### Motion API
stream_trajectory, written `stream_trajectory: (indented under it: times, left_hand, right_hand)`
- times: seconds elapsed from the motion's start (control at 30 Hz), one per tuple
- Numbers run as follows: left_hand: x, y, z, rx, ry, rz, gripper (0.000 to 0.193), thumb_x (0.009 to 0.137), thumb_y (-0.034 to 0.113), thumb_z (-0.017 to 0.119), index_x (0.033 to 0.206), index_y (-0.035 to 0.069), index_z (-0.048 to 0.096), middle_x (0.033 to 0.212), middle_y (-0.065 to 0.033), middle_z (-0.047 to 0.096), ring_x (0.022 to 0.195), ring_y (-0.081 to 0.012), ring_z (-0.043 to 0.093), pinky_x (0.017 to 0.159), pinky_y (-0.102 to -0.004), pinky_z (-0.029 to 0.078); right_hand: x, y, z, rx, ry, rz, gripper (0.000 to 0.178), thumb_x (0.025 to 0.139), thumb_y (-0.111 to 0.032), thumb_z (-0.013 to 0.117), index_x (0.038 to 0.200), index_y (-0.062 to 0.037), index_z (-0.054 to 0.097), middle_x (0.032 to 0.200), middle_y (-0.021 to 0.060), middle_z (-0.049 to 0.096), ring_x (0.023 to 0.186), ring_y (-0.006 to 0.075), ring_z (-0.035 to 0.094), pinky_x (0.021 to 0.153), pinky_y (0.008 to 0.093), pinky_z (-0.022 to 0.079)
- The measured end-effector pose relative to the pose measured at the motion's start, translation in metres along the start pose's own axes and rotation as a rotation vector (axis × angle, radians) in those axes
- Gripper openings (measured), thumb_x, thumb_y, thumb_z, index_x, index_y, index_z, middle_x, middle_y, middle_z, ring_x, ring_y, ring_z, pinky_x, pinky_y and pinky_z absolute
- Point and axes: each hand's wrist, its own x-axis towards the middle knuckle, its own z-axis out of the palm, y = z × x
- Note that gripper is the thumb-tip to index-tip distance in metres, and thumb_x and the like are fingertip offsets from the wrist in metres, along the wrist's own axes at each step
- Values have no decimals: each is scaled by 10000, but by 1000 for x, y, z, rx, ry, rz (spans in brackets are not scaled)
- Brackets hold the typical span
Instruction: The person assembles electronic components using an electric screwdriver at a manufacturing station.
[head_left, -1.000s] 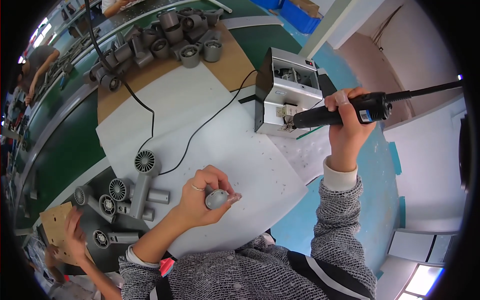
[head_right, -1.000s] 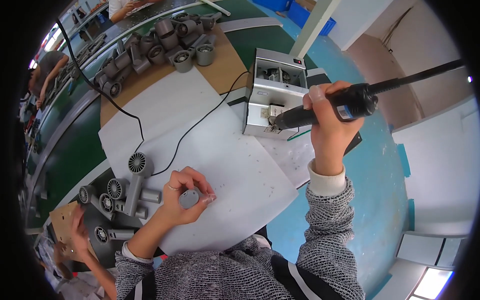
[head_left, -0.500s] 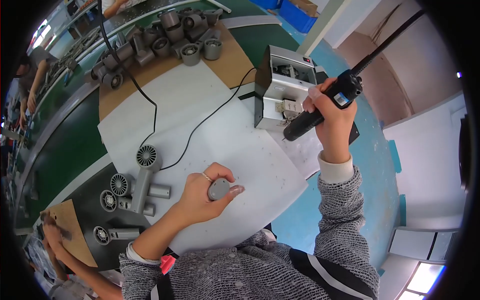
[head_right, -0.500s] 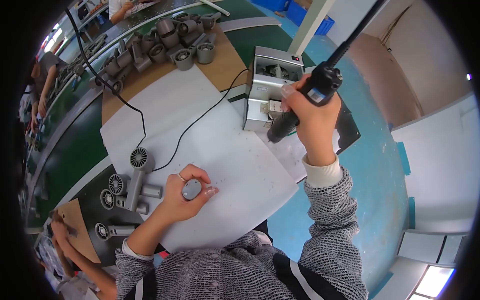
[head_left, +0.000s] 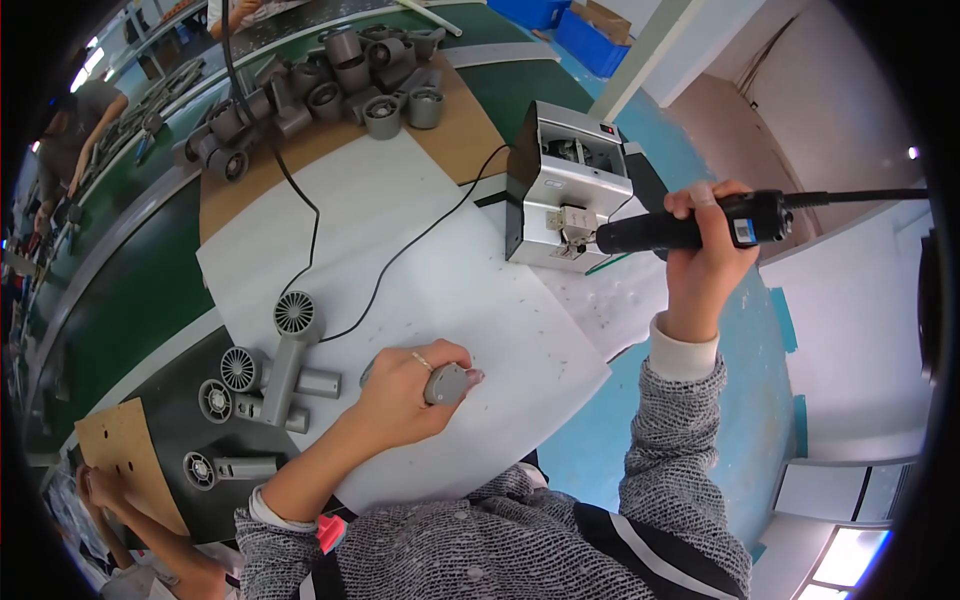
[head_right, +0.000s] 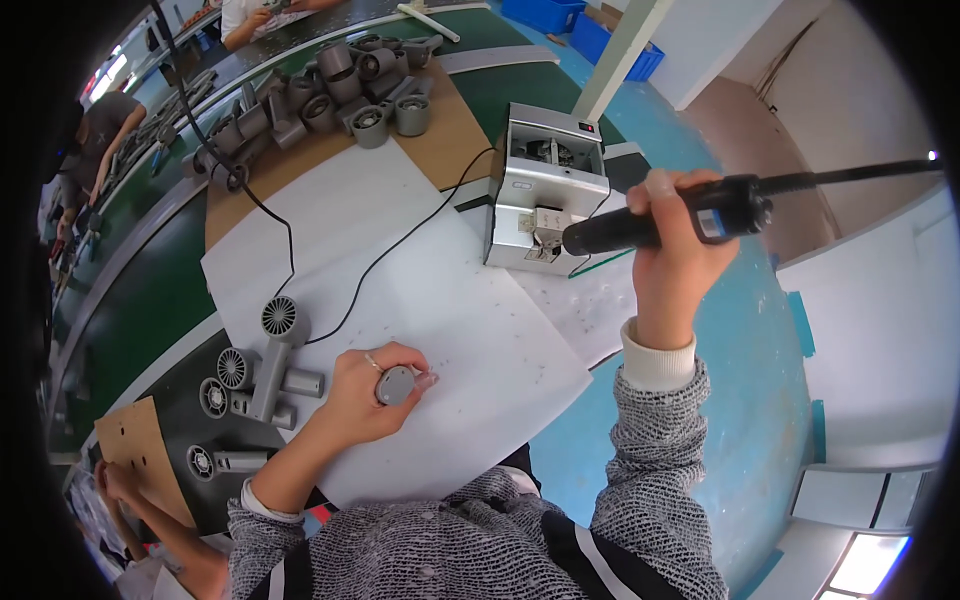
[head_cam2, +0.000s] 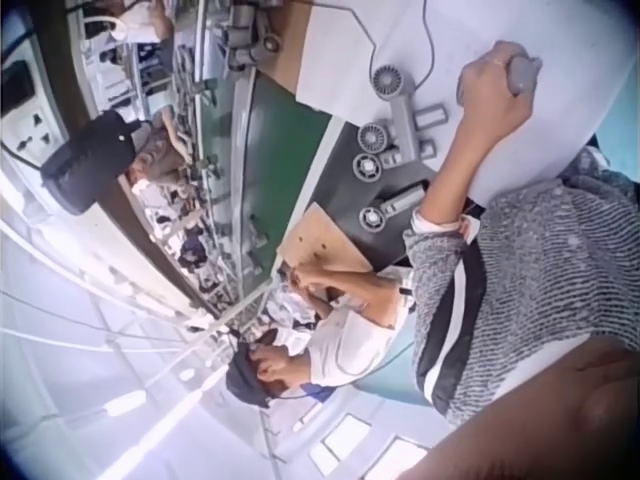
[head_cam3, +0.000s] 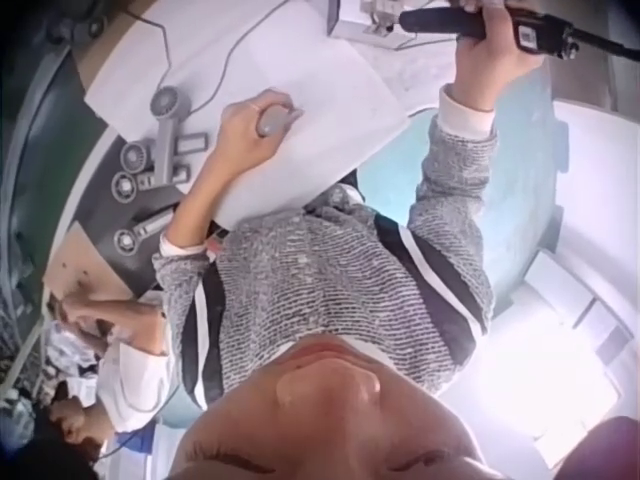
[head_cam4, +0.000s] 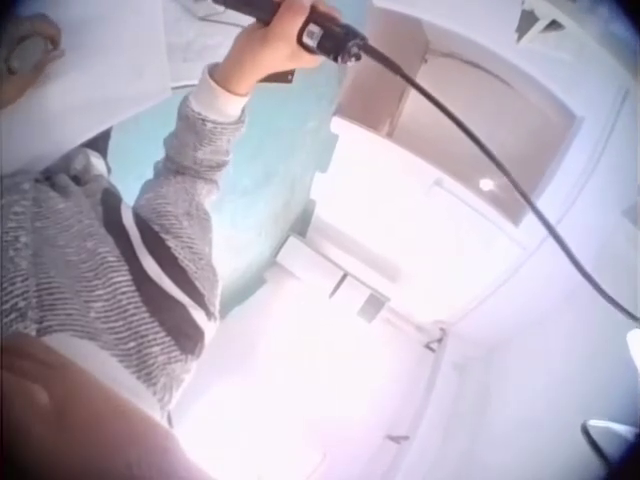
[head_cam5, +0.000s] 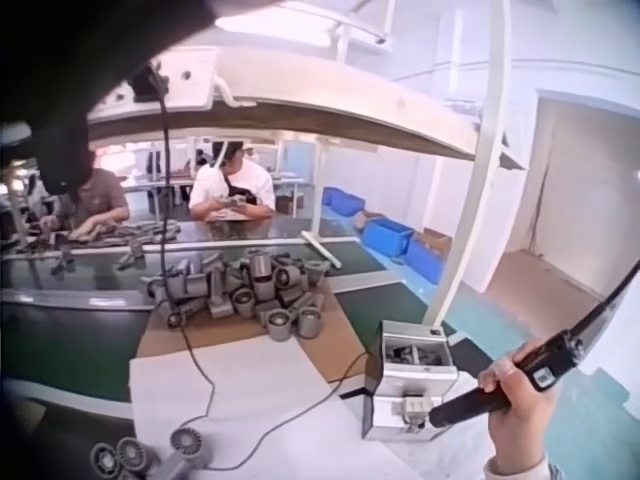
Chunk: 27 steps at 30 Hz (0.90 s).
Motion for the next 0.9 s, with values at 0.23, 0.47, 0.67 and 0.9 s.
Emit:
stream_trajectory:
  times: [0.23, 0.47, 0.67, 0.9]
  left_hand:
    - [1, -3, 2, -40, -3, -3, 190, 746, -11, 740, 881, 54, 623, 770, -89, 678, 641, -195, 665, 601, -258, 504]
    - [2, -4, 1, -55, -6, -12, 193, 749, -23, 730, 881, 56, 615, 749, -83, 668, 634, -177, 660, 581, -249, 495]
    - [2, -4, 1, -48, -1, 13, 188, 755, -25, 722, 885, 51, 609, 753, -79, 670, 648, -188, 673, 600, -251, 506]
    - [3, 1, 0, -26, 3, 9, 169, 768, 18, 728, 884, 54, 609, 722, -94, 656, 623, -232, 662, 595, -290, 508]
  right_hand:
    - [3, 15, 8, -1, 17, 14, 174, 803, 115, 587, 912, 6, 507, 765, 129, 561, 668, 206, 534, 702, 384, 482]
    - [3, 20, 12, -40, -3, 44, 191, 772, 96, 646, 883, 3, 523, 766, 112, 580, 660, 210, 570, 661, 348, 484]
    - [10, 26, 12, -70, -35, 98, 184, 780, 93, 631, 894, 8, 515, 753, 110, 555, 651, 212, 555, 657, 355, 474]
    - [3, 15, 11, 15, -28, 421, 192, 773, 15, 659, 866, -36, 499, 695, 63, 492, 616, 169, 512, 619, 345, 450]
